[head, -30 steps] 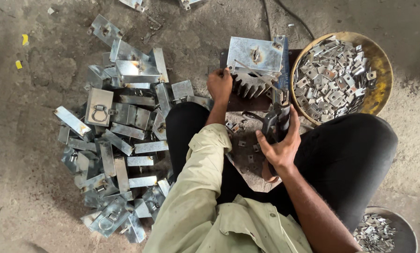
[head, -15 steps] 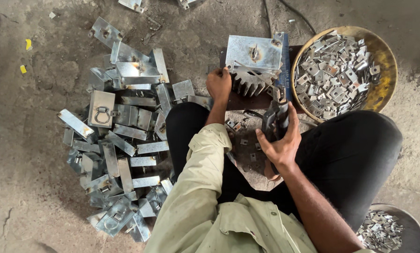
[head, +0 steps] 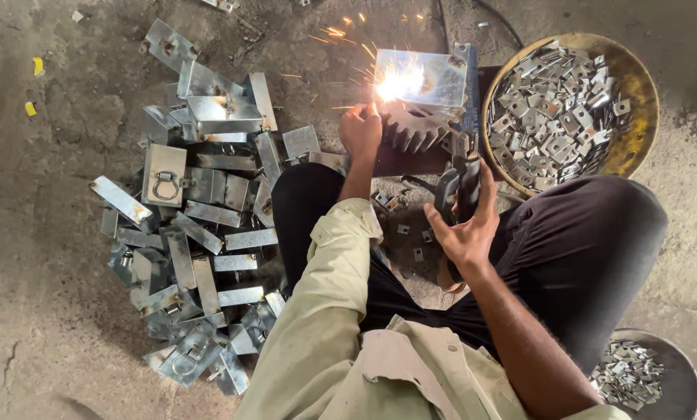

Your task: The person sits on the floor and uses a handheld welding tool to attach small metal brackets to rectangular metal plates. They pick up a plate, position a bracket, weld it, and then place the finished piece into a pile. The process is repeated continuously.

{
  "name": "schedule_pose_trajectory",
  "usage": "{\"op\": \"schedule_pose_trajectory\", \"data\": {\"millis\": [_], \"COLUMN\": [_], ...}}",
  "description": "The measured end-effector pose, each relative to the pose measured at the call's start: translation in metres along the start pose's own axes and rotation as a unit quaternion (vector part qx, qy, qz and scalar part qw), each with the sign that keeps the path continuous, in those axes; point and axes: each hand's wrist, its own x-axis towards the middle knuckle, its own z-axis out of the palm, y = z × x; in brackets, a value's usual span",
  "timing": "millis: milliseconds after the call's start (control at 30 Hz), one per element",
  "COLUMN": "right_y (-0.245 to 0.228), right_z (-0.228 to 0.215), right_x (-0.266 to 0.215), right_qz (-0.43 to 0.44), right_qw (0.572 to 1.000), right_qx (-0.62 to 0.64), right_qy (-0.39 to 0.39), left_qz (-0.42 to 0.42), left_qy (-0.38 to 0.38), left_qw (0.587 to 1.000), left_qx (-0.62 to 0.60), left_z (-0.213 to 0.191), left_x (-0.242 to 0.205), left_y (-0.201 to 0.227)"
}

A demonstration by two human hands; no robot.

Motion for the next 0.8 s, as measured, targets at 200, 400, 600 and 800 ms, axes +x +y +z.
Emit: {"op": "schedule_pose_trajectory", "data": {"millis": [200, 400, 600, 800], "right_y": [0.004, 0.007, 0.002, -0.014], "right_z": [-0.001, -0.002, -0.006, -0.011], "right_x": [-0.002, -0.002, 0.001, 0.008], "right_qz": [0.079, 0.102, 0.081, -0.006], "right_qw": [0.997, 0.992, 0.995, 0.998], "right_qx": [0.009, 0.071, 0.055, -0.051], "right_qy": [-0.008, 0.002, -0.006, -0.042], "left_qz": [0.052, 0.038, 0.03, -0.028], "left_qy": [0.018, 0.073, 0.052, 0.033], "left_qw": [0.987, 0.995, 0.994, 0.997], "left_qx": [0.149, 0.047, 0.09, -0.062], "left_z": [0.053, 0.044, 0.04, 0.044], "left_x": [0.031, 0.025, 0.024, 0.023], "left_y": [-0.063, -0.053, -0.039, -0.053]}}
